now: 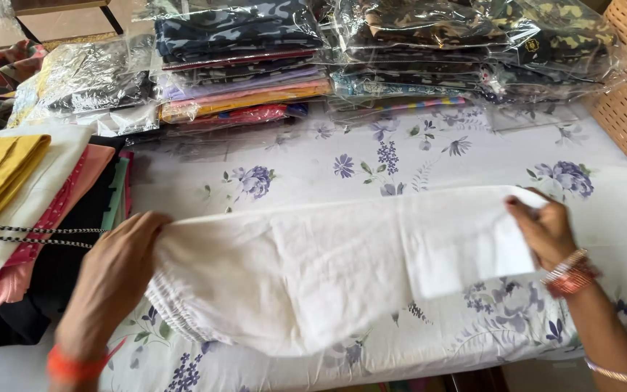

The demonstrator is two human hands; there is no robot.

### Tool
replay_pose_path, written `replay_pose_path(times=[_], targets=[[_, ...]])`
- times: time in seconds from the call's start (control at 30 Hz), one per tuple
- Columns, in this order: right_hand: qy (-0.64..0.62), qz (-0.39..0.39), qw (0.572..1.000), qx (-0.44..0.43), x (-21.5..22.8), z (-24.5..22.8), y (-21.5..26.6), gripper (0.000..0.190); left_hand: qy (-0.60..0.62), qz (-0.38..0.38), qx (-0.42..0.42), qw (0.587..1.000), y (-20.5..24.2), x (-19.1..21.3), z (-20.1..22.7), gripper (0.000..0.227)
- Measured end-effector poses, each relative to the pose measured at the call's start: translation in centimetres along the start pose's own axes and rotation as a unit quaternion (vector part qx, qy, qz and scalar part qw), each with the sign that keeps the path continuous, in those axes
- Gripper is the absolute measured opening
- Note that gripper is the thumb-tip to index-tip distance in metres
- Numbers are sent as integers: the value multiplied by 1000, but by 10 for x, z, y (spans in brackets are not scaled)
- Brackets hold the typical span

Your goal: Fold yellow and white trousers on a table.

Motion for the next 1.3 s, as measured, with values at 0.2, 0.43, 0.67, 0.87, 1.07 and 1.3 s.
replay_pose_path(times=[0.2,0.43,0.67,0.87,1.07,1.3], targets=[[326,-99,940,-25,-46,11,-26,37,-67,7,-9,998,-91,-149,-30,39],[455,-104,884,24,-44,4,-28,37,-196,123,20,973,-109,-214,-41,27],[373,-110,920,-37,-52,-15,-21,74,-75,-78,217,970,-17,-162,-79,62],[318,-157,933,-57,-27,19,-8,93,17,-73,176,982,54,-134,-48,72],[364,-156,918,3,-43,-13,-13,89,343,-159,320,869,53,-153,-76,78],[276,-90,957,-27,-45,-37,-19,74,514,-111,295,798,52,-135,-72,80]])
Point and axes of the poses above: each hand's wrist, its own y-axis away from the middle knuckle, its own x-axis out of the back of the hand, z = x × y, the point moved 10 cm from there along -y, towards the middle knuckle, and after that the axes turned 14 degrees about x, right-handed, at the moved point
